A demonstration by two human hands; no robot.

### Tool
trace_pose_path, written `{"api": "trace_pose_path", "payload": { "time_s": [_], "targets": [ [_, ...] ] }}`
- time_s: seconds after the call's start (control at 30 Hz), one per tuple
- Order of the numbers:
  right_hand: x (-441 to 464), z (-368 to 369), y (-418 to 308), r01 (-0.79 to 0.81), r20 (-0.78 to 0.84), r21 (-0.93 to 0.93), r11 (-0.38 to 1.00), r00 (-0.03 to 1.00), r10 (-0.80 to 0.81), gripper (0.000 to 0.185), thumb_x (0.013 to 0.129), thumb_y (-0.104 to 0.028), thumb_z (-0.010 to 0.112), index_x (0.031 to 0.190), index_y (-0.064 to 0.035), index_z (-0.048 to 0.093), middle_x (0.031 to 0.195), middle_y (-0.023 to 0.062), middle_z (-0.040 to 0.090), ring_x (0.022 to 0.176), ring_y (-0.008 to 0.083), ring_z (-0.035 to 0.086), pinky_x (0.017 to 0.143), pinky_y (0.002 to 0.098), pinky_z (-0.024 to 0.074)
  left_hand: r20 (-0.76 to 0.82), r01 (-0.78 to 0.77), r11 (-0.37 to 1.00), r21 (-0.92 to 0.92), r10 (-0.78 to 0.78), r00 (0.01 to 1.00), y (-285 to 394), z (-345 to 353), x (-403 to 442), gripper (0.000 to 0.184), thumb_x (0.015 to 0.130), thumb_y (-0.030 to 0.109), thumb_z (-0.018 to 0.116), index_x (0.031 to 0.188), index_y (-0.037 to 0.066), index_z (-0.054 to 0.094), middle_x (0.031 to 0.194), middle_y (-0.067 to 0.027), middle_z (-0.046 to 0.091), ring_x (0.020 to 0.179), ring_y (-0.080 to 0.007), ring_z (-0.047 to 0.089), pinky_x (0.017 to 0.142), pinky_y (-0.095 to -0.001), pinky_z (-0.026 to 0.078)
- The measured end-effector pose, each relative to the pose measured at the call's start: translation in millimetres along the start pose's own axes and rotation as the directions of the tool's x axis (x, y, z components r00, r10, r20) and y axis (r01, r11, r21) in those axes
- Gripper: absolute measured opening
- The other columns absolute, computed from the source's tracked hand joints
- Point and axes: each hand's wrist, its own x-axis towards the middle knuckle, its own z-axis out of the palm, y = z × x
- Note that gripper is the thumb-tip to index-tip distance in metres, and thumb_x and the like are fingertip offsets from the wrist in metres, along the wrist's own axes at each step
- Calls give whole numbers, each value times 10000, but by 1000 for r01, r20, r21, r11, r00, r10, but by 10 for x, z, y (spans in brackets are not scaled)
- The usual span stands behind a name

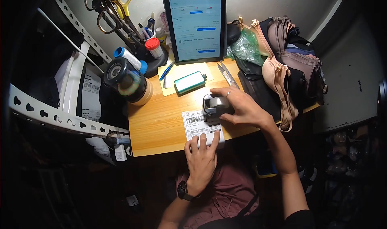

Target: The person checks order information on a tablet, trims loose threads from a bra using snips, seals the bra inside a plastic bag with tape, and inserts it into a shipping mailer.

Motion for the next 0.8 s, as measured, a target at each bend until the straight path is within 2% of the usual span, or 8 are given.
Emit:
{"api": "trace_pose_path", "payload": {
  "time_s": [0.13,0.23,0.33,0.4,0.43,0.53,0.6,0.8],
  "targets": [
    [-5,10,4,44,-28,-8,999,999,-45,690,651,-92,727,1263,-29,417,1040,161,547,1008,317,518,904,371,413,9,18,1000,21,-18,1000,27,-13,23,476,738,51,567,1196,180,548,1045,-107,486,1022,-270,436,897,-411,342],
    [-7,-13,-8,-56,50,21,998,997,55,691,644,-98,716,1266,-27,424,1183,160,522,1118,319,486,972,383,372,-23,15,1000,24,-14,1000,30,7,20,484,711,64,591,1179,181,551,1031,-116,463,1011,-280,430,874,-406,340],
    [33,-46,-15,84,-13,-24,996,996,-84,675,665,-156,745,1245,-11,431,1090,176,538,1037,311,518,915,364,413,-16,30,1000,0,-30,999,46,-9,25,492,705,56,585,1180,180,549,1026,-124,462,1006,-281,431,876,-407,338],
    [94,-99,-76,63,-32,163,985,998,-59,616,694,-252,755,1186,8,490,1096,179,548,1047,302,534,918,353,418,-28,46,999,-11,-46,999,58,-17,33,485,700,44,574,1166,174,552,1015,-126,460,1011,-281,427,883,-408,332],
    [138,-115,-69,74,-116,143,987,992,-57,579,705,-329,756,1116,19,546,1052,167,575,1033,296,554,908,347,428,-23,51,999,-11,-51,998,75,-34,37,477,699,37,568,1158,167,554,1009,-126,458,1012,-279,424,885,-407,330],
    [338,-149,-31,-43,-315,87,995,946,69,438,767,-282,690,1090,-9,577,931,139,590,912,277,576,818,363,452,-30,43,999,-5,-43,999,95,-50,70,451,697,20,554,1135,129,557,1000,-127,456,1018,-273,419,892,-405,324],
    [493,-129,76,-82,-404,-142,986,914,18,397,818,-267,614,1166,-86,555,827,108,561,797,251,568,735,367,455,-34,10,1000,-24,-11,999,87,-52,97,461,689,14,554,1142,106,554,975,-125,460,993,-268,427,866,-401,332],
    [820,-41,345,-208,-336,-480,852,941,40,569,841,-226,576,1370,-183,370,757,112,562,714,251,564,678,380,470,5,2,1000,-11,-2,1000,92,-84,99,497,671,3,559,1160,91,550,880,-108,461,865,-258,449,751,-370,363]
  ]
}}
